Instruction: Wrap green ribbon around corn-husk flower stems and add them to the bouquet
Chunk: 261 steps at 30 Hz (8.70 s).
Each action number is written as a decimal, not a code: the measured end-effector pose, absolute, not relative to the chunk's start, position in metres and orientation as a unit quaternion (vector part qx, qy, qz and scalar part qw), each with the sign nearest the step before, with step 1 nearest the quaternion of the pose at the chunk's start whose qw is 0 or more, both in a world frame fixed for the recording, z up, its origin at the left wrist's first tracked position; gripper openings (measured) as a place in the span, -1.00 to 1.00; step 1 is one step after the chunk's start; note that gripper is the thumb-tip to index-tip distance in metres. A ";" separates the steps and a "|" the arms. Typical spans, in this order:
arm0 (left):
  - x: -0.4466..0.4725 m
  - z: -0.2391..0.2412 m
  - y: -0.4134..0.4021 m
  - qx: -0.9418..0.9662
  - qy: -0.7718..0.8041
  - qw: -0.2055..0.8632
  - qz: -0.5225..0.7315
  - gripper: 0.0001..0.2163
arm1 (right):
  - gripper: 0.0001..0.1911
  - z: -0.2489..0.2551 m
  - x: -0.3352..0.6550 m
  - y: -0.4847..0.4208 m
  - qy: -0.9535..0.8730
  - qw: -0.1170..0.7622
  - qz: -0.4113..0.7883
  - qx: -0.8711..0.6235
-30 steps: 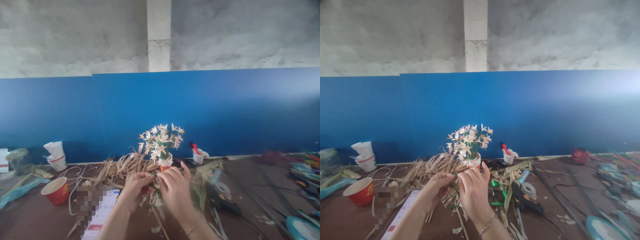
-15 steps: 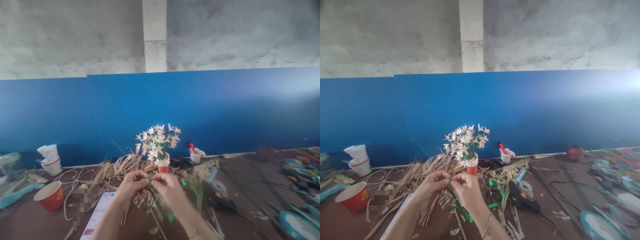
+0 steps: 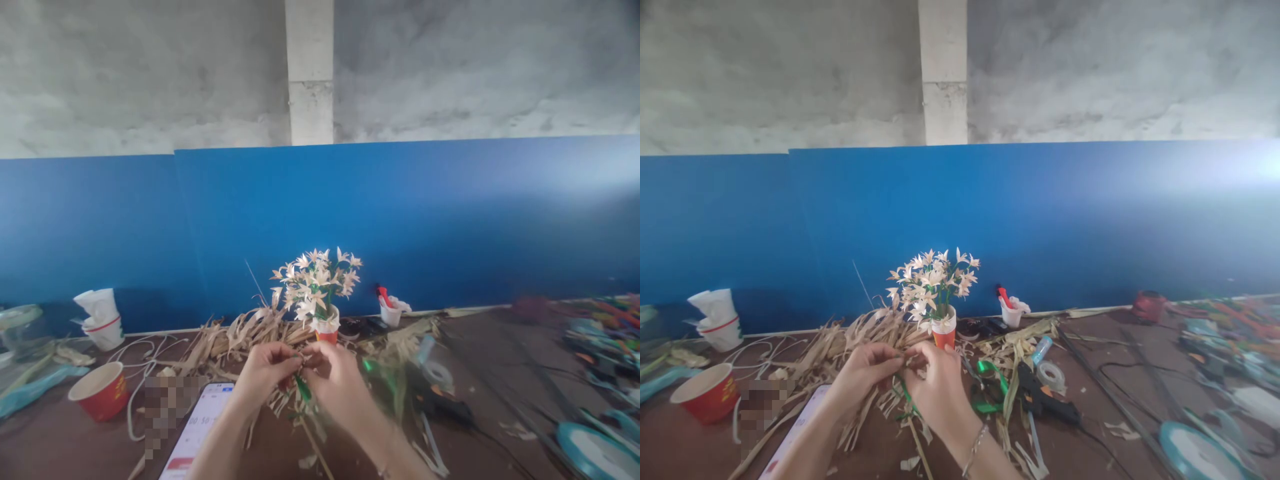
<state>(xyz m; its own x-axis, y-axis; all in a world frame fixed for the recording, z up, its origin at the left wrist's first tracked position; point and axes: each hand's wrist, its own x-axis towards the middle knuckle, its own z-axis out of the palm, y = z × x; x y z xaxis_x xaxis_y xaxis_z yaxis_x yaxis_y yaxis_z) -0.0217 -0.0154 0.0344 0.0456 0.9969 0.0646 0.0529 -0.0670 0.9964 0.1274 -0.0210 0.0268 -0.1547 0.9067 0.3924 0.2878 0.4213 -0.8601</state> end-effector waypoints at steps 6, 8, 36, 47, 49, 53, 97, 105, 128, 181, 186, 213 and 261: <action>-0.015 0.022 -0.009 0.530 0.501 0.476 0.492 -0.79 | -0.88 0.019 0.124 -0.028 -0.735 0.496 -0.024 -0.462; -0.014 0.022 -0.009 0.510 0.501 0.488 0.500 -0.77 | -0.89 0.018 0.123 -0.027 -0.735 0.495 -0.046 -0.461; -0.017 0.020 -0.008 0.499 0.462 0.541 0.495 -0.77 | -0.87 0.014 0.123 -0.021 -0.718 0.526 -0.004 -0.455; -0.032 0.037 -0.016 0.543 0.435 0.556 0.455 -0.77 | -0.96 0.031 0.125 -0.018 -0.651 0.469 0.384 -0.456; -0.035 0.037 -0.016 0.538 0.432 0.568 0.449 -0.77 | -0.93 0.029 0.123 -0.016 -0.621 0.460 0.449 -0.449; -0.038 0.036 -0.016 0.532 0.438 0.570 0.447 -0.77 | -0.84 0.018 0.121 -0.011 -0.537 0.456 0.585 -0.401; -0.055 0.040 -0.013 0.500 0.464 0.598 0.420 -0.80 | -0.94 -0.027 0.125 0.001 -0.795 0.246 0.276 -0.482; -0.042 0.040 -0.015 0.497 0.449 0.580 0.463 -0.81 | -0.89 -0.017 0.134 0.017 -0.751 0.306 0.292 -0.507; -0.037 0.036 -0.012 0.533 0.452 0.534 0.476 -0.78 | -0.93 0.019 0.140 -0.003 -0.670 0.409 0.465 -0.409; -0.026 0.042 -0.017 0.542 0.423 0.537 0.489 -0.75 | -0.89 0.032 0.138 -0.014 -0.650 0.450 0.434 -0.432; -0.025 0.040 -0.017 0.533 0.400 0.555 0.498 -0.74 | -0.90 0.033 0.141 -0.013 -0.612 0.452 0.515 -0.395; -0.027 0.044 -0.022 0.532 0.382 0.562 0.505 -0.77 | -0.80 0.035 0.149 -0.012 -0.444 0.398 0.710 -0.374; -0.008 0.015 -0.002 0.469 0.461 0.516 0.549 -0.74 | -0.79 0.021 0.132 -0.019 -0.772 0.450 -0.055 -0.446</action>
<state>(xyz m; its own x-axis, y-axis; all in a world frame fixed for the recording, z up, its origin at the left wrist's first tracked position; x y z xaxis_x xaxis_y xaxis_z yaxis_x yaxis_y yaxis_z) -0.0078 -0.0023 0.0149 -0.0271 0.9988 0.0397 -0.1332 -0.0430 0.9902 0.1316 -0.0188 0.0205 -0.1977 0.6387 0.7436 0.7384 0.5960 -0.3156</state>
